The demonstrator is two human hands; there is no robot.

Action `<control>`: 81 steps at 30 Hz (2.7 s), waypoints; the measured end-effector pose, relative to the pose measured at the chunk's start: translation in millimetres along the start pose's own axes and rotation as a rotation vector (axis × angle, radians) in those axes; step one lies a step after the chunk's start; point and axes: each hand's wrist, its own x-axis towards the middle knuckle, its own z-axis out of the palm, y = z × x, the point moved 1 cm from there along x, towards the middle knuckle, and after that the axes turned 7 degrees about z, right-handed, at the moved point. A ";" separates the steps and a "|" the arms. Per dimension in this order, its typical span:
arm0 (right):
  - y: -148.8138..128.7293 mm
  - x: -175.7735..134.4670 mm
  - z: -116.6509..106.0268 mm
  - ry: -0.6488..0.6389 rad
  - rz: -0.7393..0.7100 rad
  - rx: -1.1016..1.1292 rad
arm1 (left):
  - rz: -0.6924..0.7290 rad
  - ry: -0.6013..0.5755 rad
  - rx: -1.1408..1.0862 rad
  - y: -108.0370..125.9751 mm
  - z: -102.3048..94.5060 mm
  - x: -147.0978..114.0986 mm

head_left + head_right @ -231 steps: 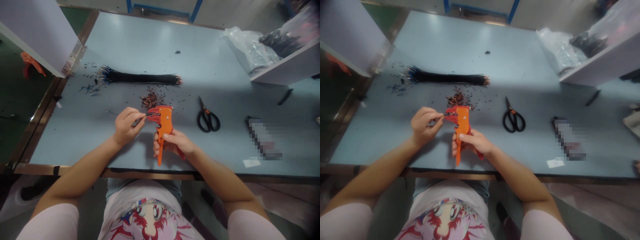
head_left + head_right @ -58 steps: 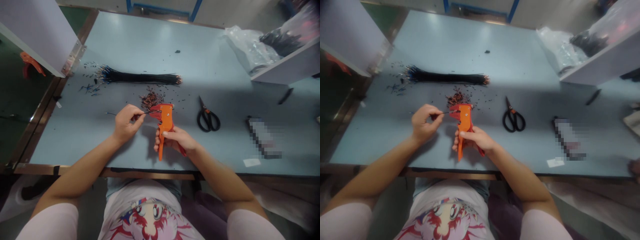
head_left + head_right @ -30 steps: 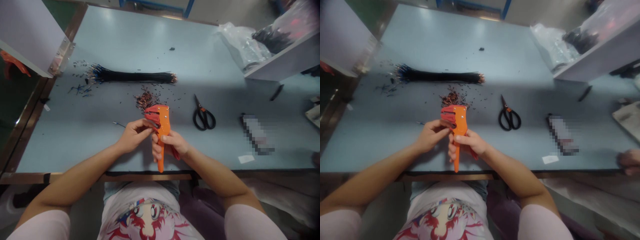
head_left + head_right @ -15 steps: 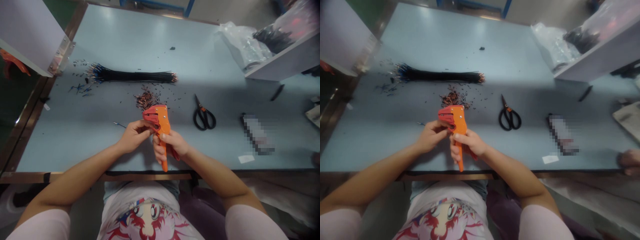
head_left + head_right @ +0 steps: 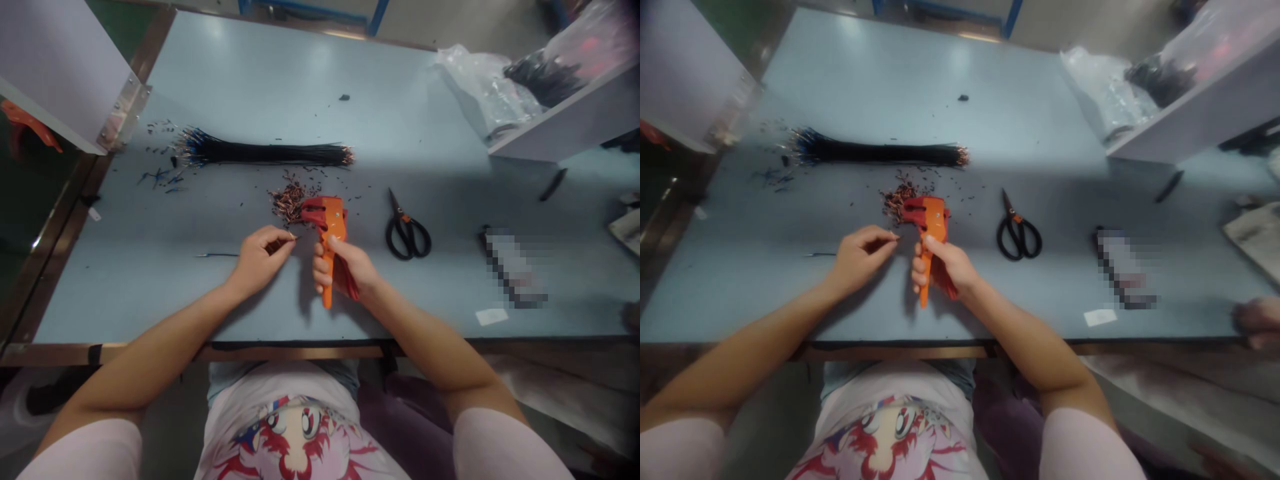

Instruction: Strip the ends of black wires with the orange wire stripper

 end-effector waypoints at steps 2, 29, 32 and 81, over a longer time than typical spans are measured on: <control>-6.4 0.6 -4.6 0.030 -0.019 0.021 | 0.061 0.002 0.283 -9.9 -7.9 4.3; 3.6 -12.0 2.4 0.061 -0.055 -0.379 | 0.430 0.293 0.312 5.6 -28.6 9.5; 3.3 -12.5 4.6 0.050 -0.014 -0.414 | 0.448 0.279 0.298 7.0 -27.4 8.6; 12.7 -14.6 13.6 0.040 -0.065 -0.520 | 0.367 0.247 0.382 18.6 -24.5 1.7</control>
